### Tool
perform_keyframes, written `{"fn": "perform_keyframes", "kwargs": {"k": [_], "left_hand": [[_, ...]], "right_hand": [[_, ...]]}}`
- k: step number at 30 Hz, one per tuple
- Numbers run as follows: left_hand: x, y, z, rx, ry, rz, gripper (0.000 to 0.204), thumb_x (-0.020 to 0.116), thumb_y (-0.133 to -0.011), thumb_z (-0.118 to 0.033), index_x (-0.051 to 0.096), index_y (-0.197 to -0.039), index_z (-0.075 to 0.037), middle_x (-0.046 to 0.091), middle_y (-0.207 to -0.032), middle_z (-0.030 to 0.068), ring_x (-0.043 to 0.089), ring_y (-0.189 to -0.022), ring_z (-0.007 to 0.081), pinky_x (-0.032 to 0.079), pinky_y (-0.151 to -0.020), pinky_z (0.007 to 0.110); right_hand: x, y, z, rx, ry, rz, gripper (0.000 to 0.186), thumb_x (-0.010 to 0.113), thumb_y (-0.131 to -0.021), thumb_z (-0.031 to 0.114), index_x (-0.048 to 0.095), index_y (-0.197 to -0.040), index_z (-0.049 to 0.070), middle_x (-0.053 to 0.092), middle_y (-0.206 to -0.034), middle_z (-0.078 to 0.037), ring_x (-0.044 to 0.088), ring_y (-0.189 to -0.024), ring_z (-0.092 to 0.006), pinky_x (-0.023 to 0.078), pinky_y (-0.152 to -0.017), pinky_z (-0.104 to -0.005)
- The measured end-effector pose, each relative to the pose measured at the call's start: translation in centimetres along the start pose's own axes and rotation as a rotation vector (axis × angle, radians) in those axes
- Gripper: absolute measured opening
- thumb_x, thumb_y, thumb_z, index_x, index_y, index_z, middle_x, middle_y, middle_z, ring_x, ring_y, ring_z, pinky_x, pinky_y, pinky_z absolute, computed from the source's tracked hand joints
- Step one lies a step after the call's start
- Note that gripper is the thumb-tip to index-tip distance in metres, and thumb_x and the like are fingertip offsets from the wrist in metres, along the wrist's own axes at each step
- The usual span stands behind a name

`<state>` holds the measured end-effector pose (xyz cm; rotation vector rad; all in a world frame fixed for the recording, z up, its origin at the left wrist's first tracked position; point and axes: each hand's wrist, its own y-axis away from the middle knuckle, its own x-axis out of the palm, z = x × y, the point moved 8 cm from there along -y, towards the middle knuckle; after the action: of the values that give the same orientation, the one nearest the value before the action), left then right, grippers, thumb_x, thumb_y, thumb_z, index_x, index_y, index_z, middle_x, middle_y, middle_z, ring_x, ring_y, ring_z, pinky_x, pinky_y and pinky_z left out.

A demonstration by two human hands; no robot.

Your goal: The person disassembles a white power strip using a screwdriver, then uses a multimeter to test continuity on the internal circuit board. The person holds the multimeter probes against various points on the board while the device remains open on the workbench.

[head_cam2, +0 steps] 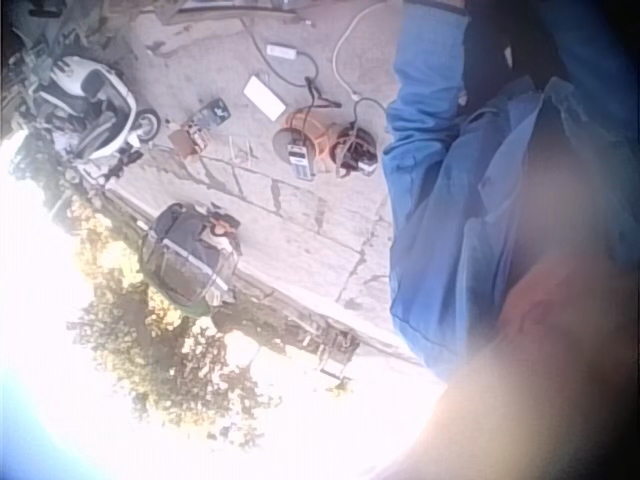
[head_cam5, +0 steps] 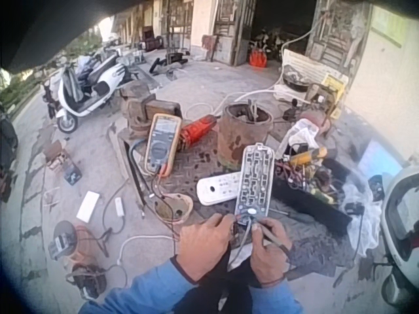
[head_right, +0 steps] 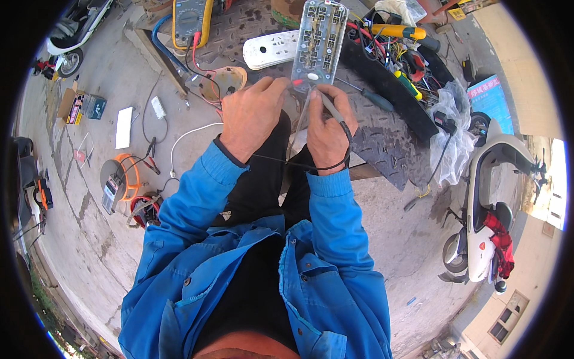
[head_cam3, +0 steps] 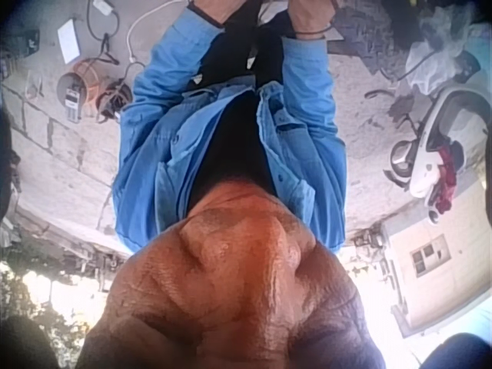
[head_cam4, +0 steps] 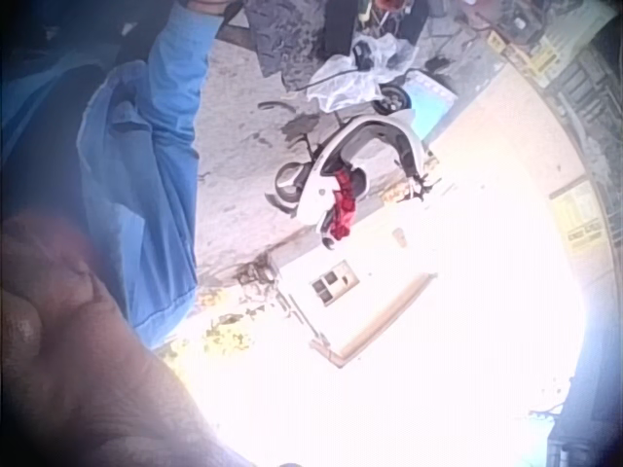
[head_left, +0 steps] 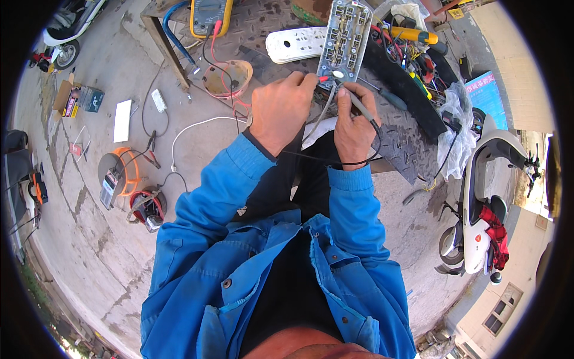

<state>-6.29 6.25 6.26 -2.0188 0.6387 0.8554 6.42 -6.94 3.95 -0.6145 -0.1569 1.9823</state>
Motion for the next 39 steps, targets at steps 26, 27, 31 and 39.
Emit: {"fn": "perform_keyframes", "kwargs": {"k": [26,27,31,39], "left_hand": [[-0.1,-0.2,-0.2,0.015,-0.025,-0.003,0.020,0.072,-0.097,-0.013,0.078,-0.116,-0.015,0.078,-0.096,0.0052,0.080,-0.081,0.0316,0.062,-0.063,0.044],[-0.1,-0.2,-0.1,0.012,-0.025,-0.004,0.020,0.072,-0.097,-0.012,0.078,-0.116,-0.015,0.077,-0.096,0.0051,0.080,-0.081,0.0316,0.062,-0.063,0.044],[0.0,-0.1,-0.2,0.017,-0.028,0.002,0.022,0.072,-0.097,-0.012,0.078,-0.117,-0.015,0.077,-0.096,0.0048,0.080,-0.081,0.0313,0.062,-0.063,0.044],[0.0,-0.1,-0.2,0.024,-0.017,-0.013,0.023,0.073,-0.096,-0.013,0.077,-0.119,-0.015,0.075,-0.095,0.0048,0.079,-0.082,0.0307,0.061,-0.065,0.043]], "right_hand": [[1.1,0.8,3.4,-0.316,0.234,-0.007,0.018,0.080,-0.104,0.004,0.077,-0.121,0.002,0.079,-0.109,-0.015,0.078,-0.097,-0.0290,0.061,-0.087,-0.0398],[1.1,0.9,3.5,-0.325,0.206,-0.013,0.018,0.080,-0.103,0.003,0.077,-0.121,0.002,0.079,-0.109,-0.015,0.078,-0.097,-0.0297,0.061,-0.087,-0.0401],[1.0,1.0,3.7,-0.317,0.175,-0.013,0.019,0.080,-0.102,0.001,0.076,-0.121,0.003,0.077,-0.107,-0.016,0.078,-0.095,-0.0330,0.061,-0.086,-0.0413],[1.2,0.6,4.5,-0.358,0.239,0.001,0.020,0.080,-0.102,0.001,0.076,-0.121,0.004,0.076,-0.106,-0.016,0.077,-0.093,-0.0347,0.061,-0.083,-0.0427]]}}
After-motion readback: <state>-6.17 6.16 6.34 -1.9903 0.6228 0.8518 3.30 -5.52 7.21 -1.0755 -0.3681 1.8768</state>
